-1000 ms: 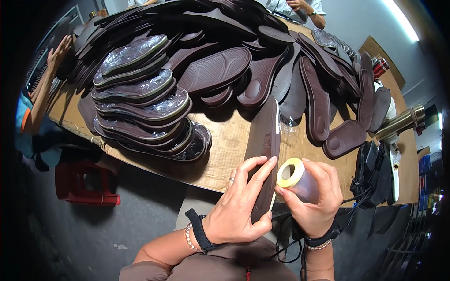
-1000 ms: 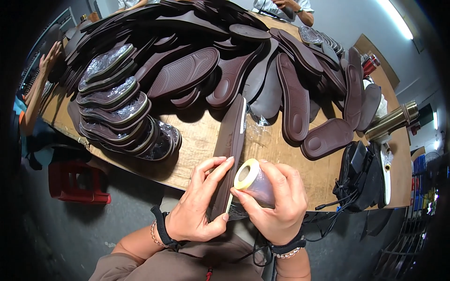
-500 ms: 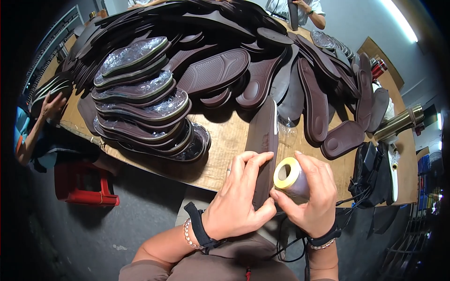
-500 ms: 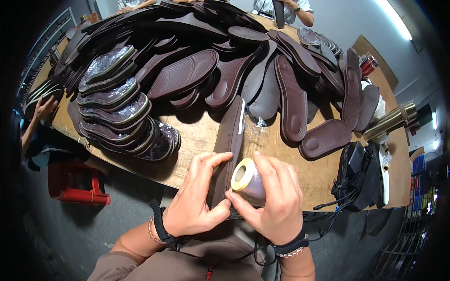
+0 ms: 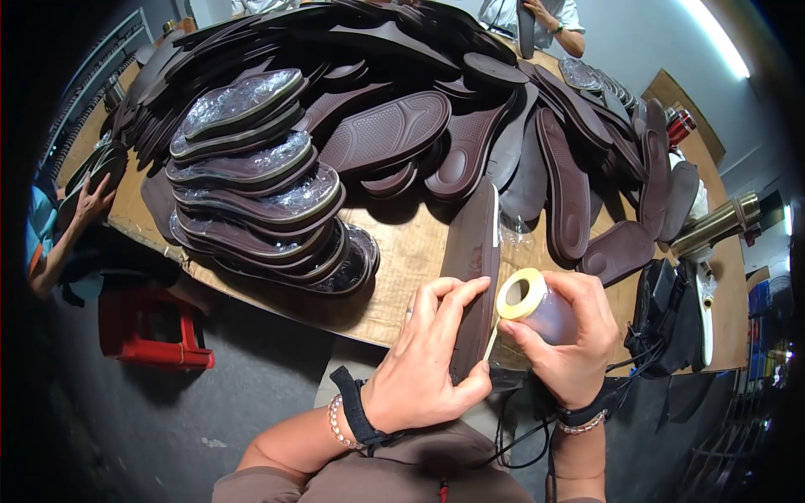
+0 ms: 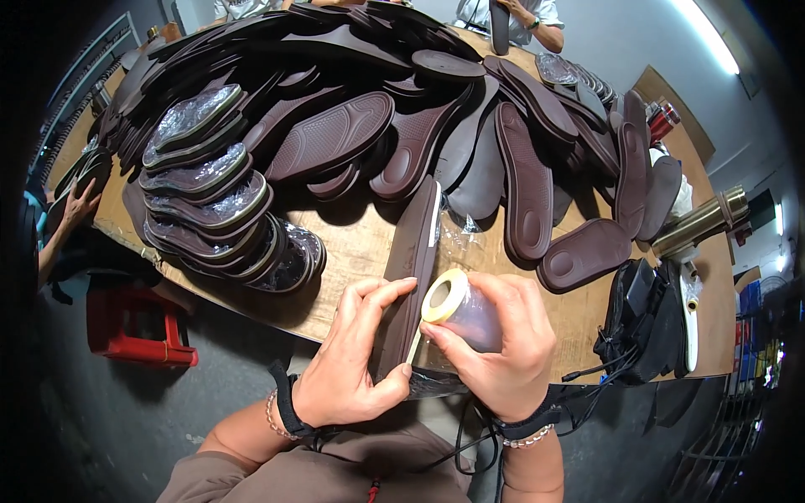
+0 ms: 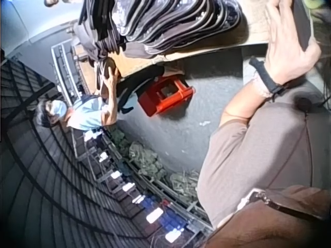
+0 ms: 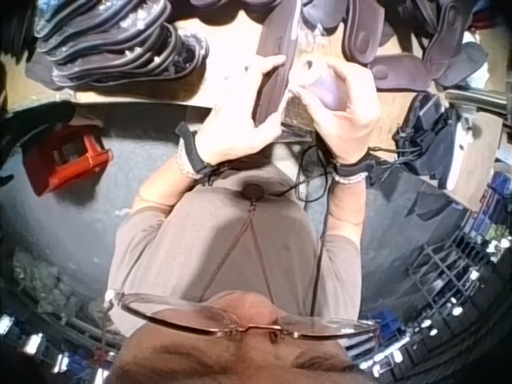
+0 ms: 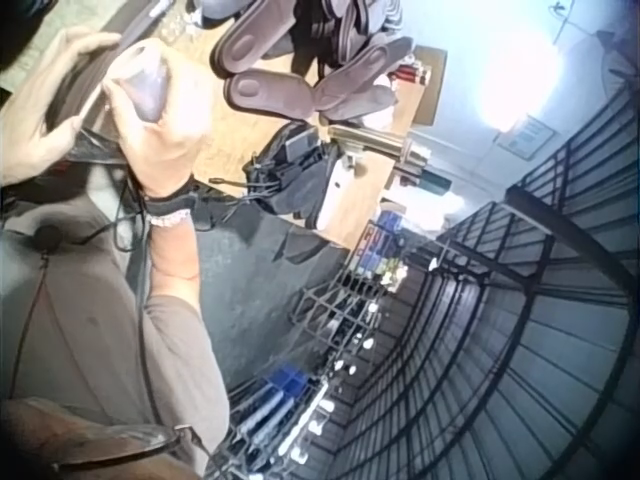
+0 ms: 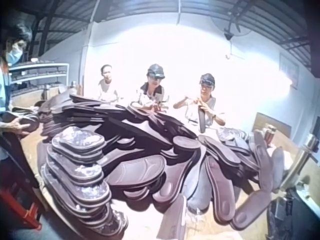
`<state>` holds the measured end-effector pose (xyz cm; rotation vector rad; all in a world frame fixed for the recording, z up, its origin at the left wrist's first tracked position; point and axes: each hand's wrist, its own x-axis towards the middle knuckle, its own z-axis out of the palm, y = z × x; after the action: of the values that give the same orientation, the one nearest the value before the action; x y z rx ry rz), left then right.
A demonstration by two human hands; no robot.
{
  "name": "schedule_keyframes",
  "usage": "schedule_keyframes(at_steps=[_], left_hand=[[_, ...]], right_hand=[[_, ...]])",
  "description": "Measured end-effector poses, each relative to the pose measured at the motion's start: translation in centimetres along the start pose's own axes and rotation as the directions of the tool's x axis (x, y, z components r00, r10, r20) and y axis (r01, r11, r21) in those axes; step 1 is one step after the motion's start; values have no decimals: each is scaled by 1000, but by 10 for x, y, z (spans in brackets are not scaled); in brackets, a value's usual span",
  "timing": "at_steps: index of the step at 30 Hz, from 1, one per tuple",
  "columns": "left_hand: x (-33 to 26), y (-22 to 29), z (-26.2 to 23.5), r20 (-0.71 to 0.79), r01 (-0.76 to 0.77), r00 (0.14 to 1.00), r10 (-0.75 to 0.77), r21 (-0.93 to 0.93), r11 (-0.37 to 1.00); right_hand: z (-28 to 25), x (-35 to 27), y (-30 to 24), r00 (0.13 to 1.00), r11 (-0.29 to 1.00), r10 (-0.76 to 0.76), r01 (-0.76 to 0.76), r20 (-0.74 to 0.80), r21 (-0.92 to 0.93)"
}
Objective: The recorder applies tape and plastic wrapping to shoe insole components at a manufacturing workstation.
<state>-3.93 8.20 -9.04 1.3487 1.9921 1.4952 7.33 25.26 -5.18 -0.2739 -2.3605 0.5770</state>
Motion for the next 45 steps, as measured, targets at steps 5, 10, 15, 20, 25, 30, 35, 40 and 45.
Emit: schedule_keyframes(at_steps=[5, 10, 15, 20, 25, 30, 35, 40, 45], left_hand=[[-1, -2, 0, -7, -13, 1000, 13, 5, 1000], [0, -1, 0, -10, -27, 1000, 27, 8, 1000], [0, -1, 0, -5, -17, 1000, 17, 14, 1000], [0, -1, 0, -9, -22, 1000, 22, 11, 1000], [8, 2, -1, 2, 21, 1000, -21, 7, 1000], [24, -4, -2, 15, 92, 996, -92, -10, 996], [28, -10, -3, 12, 119, 993, -118, -33, 992], [27, -6, -6, 38, 114, 993, -113, -31, 993], [27, -8, -3, 20, 105, 994, -104, -70, 992]], right_hand=[[5, 0, -2, 1000, 999, -11, 10, -10, -46], [7, -1, -4, 1000, 998, -8, 6, -21, -64], [8, -2, -5, 1000, 997, -7, 6, -26, -74], [9, -3, -8, 1000, 995, 2, -4, -25, -103], [6, -1, -14, 999, 988, 53, -54, -5, -146], [2, 2, -1, 985, 992, 4, 18, 170, -128], [-6, 12, 5, 939, 998, 47, -30, 340, -55], [-8, 17, 14, 927, 996, 21, -54, 374, 77], [3, 18, 13, 994, 997, 53, -59, 92, 57]])
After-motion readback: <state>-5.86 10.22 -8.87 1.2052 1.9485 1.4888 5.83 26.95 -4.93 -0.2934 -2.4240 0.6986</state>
